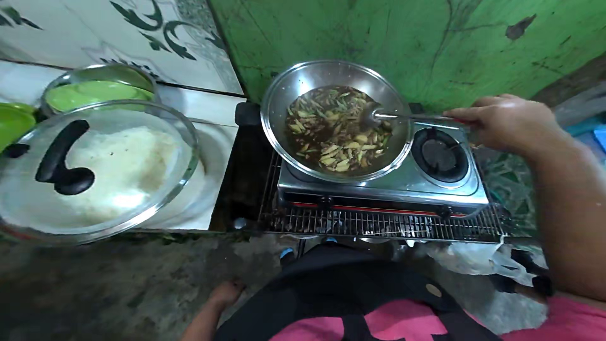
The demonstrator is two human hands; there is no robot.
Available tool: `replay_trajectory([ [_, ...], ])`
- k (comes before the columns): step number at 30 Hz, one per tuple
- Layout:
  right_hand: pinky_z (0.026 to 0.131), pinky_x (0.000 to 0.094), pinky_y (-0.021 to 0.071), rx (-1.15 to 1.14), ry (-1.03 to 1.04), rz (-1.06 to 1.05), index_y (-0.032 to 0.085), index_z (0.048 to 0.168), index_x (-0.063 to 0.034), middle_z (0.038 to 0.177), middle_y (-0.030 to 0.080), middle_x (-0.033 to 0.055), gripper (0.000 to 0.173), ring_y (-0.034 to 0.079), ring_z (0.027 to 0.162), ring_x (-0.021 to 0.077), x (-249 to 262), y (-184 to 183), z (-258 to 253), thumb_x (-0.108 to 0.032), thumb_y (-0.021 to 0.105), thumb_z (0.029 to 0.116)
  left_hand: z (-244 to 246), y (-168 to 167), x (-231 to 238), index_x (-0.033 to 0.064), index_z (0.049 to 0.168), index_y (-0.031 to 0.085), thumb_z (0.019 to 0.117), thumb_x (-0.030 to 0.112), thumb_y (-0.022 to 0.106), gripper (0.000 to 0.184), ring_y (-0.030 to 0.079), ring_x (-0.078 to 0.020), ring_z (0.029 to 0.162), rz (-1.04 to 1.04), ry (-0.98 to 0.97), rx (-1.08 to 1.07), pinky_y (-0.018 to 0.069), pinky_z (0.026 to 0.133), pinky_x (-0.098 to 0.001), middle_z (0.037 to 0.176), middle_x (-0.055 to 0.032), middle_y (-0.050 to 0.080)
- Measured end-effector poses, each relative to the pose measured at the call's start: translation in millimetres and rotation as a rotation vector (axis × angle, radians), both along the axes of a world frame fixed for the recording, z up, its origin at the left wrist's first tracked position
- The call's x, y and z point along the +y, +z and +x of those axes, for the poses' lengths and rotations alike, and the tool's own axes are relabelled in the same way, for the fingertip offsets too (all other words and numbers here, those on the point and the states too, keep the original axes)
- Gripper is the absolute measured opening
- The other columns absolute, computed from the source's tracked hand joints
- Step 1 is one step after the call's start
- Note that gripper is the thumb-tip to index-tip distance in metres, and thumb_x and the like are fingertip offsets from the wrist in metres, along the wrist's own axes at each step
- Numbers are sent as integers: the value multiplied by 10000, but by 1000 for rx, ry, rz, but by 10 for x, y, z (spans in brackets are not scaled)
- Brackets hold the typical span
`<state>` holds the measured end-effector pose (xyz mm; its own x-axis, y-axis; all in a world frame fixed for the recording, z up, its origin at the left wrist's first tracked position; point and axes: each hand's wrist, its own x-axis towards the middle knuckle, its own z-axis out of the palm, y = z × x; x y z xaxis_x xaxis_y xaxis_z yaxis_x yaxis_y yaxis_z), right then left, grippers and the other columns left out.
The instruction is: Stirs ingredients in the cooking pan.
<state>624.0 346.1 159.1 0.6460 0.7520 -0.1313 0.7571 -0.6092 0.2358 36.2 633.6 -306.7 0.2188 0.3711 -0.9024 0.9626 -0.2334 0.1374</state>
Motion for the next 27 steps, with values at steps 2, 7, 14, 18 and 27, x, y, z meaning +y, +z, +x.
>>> replay_trajectory([
  [2,834,717,511,-8,-19,18,649,1392,-355,1232,686,176,456,619,1177,479,-208,82,52,-89,605,1024,72,109,18,151,1383,621,1019,439,588,465,628,-381,1232,7,4,12,483,1041,-618,1298,-191,673],
  [7,789,747,499,60,-110,25,664,1380,-298,1232,684,180,441,664,1049,478,-460,145,13,-73,651,1001,154,301,9,138,1387,617,1025,402,602,448,617,-381,1246,-8,58,-25,470,1060,-612,1311,-189,665],
  [14,866,710,512,226,-89,-24,637,1404,-371,1250,686,148,433,661,1120,422,-77,-467,95,-141,593,1039,-5,54,-29,164,1354,645,981,407,656,445,647,-352,1206,20,77,-23,496,1036,-609,1270,-151,695],
  [18,904,721,503,302,-13,75,645,1399,-345,1274,691,141,427,657,1161,411,172,-797,213,-135,591,1031,-12,141,-136,138,1333,648,967,413,668,458,653,-369,1191,52,100,-19,500,1023,-620,1249,-164,700],
  [27,1025,691,456,427,27,117,585,1466,-287,1345,667,151,427,611,1260,409,864,-1045,4,-153,517,1067,-139,107,-371,140,1342,658,977,517,633,525,656,-355,1198,64,128,-22,501,1040,-600,1254,-163,703],
])
